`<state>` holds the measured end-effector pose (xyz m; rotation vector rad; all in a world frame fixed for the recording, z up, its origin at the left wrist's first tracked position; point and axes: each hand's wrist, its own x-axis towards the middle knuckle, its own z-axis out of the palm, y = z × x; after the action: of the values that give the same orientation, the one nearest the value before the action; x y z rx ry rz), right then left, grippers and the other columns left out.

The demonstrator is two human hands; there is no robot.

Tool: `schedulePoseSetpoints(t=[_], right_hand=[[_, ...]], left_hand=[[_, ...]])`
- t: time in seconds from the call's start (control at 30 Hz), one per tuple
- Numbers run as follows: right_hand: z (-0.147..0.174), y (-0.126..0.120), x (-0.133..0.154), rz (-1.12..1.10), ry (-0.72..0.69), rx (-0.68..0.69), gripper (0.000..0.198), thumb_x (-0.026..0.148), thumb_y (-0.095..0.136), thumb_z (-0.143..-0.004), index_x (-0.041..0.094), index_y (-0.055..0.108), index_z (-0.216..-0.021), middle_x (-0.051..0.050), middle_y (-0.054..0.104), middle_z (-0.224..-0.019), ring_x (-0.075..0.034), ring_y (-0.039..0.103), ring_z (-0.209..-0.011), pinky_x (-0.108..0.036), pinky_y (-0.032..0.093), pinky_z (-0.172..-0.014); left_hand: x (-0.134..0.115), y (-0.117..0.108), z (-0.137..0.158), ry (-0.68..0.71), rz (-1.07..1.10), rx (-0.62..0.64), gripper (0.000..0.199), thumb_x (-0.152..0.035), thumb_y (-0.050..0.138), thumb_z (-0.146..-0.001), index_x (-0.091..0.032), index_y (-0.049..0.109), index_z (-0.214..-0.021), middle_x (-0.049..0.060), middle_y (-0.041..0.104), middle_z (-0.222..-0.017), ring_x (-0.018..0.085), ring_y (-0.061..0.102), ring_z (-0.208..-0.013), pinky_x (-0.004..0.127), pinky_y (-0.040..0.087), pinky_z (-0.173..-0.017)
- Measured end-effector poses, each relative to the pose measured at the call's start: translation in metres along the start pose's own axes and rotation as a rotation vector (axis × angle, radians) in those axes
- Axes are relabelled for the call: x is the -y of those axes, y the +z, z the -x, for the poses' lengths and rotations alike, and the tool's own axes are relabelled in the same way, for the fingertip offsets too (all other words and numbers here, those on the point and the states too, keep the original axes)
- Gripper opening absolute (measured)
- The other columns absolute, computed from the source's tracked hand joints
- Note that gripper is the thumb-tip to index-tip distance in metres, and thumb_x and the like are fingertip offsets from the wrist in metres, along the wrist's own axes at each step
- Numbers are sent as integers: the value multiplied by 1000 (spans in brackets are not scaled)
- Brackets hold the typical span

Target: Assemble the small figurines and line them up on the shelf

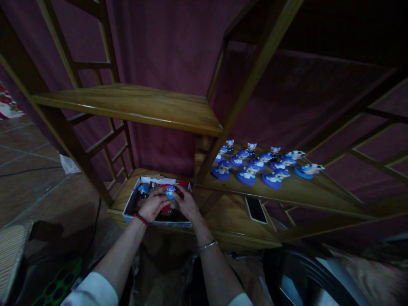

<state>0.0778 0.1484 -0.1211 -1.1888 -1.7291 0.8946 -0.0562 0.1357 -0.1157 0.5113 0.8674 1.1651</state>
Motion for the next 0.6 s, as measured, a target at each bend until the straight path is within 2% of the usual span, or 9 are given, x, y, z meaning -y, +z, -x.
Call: schedulePoseSetpoints(t=[0.27, 0.6], right_hand=[[-3, 3, -6, 27, -23, 9, 19, 21, 48, -73, 19, 60, -88, -3, 58, -92, -14, 52, -88, -29, 40, -83], [1, 2, -7, 49, -49, 67, 18, 21, 47, -76, 18, 60, -88, -4, 57, -99, -15, 51, -93, -28, 37, -86]], left_hand=[[1, 2, 2, 15, -32, 9, 33, 5, 55, -61, -13, 59, -89, 6, 64, -88, 15, 59, -82, 31, 48, -79], [-2, -1, 5, -12, -72, 23, 36, 5, 57, -59, -13, 59, -90, 5, 64, -81, 16, 60, -78, 32, 49, -76]])
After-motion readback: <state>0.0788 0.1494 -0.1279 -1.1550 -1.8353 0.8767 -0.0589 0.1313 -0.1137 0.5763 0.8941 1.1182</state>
